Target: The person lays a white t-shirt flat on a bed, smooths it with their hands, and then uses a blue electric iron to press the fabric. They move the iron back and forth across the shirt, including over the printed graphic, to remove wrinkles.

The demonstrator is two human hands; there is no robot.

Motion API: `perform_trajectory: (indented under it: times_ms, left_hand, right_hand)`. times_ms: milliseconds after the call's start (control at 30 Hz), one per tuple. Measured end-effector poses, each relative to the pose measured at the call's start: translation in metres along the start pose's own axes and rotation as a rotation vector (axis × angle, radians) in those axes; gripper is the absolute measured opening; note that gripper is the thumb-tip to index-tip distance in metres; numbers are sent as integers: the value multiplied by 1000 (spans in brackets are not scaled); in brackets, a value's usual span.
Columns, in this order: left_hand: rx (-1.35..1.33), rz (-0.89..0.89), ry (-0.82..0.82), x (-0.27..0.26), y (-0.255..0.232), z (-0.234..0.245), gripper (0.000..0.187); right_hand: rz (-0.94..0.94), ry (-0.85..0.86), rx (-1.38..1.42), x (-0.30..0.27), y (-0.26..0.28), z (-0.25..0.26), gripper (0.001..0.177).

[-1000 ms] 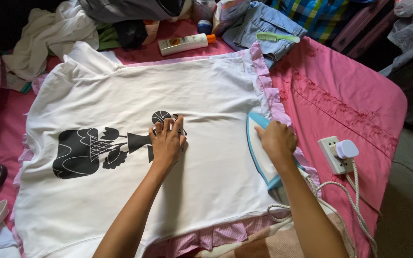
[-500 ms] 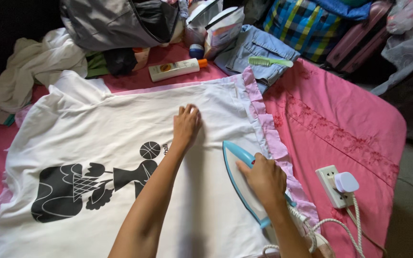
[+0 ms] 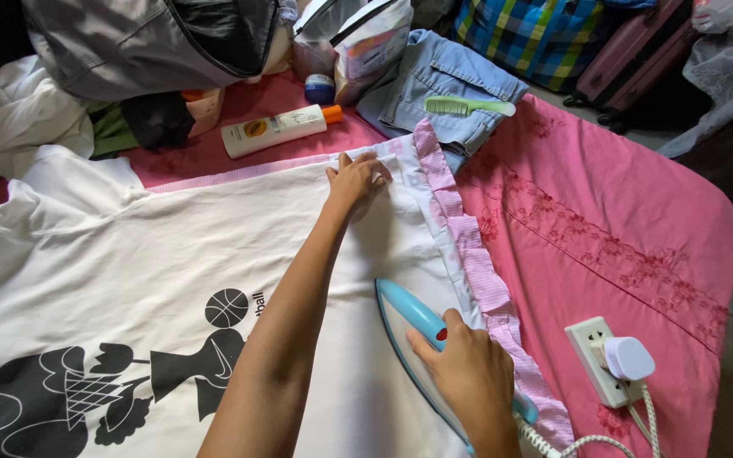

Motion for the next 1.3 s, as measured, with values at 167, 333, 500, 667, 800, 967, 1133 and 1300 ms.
perform_trajectory:
  times_ms: [167,333,500,667,800,967,1133,1300]
  left_hand:
    - [1,-9,20,4,-5,2,19]
    - [-24,-91,-118,-4,-17,13,29]
    - [15,-151,-49,-9,-24,5,54]
    - [-66,-189,-42,-31,-32,25,71]
    - [-183,-32,-161,-101,13,89,52]
    - [36,85,-106,-234,49,133,48]
    - [171,191,-72,-326,72,133,54]
    - [287,203,-80,-337,87,113,58]
  right_hand:
    - [-57,40,18,2,-6,-1,56]
    - [-71,27,34,3,-5,1,56]
    - [-62,10,50,4,-7,-1,53]
    - [30,9,27,8,0,-10,50]
    - [113,75,-10,9,1,-9,54]
    - [203,62,-123,1,7,-6,54]
    - [231,-85,-102,-18,19,-10,52]
    - [254,-48,-111,-31,41,-12,54]
Point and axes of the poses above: each hand's wrist, its own x-axis towards the middle knuckle, its own z-axis out of the back of the hand, y = z × x, the point moved 9 cm from there along x, towards the middle knuckle, and after that the axes turned 4 degrees about y, right-handed, at the moved point
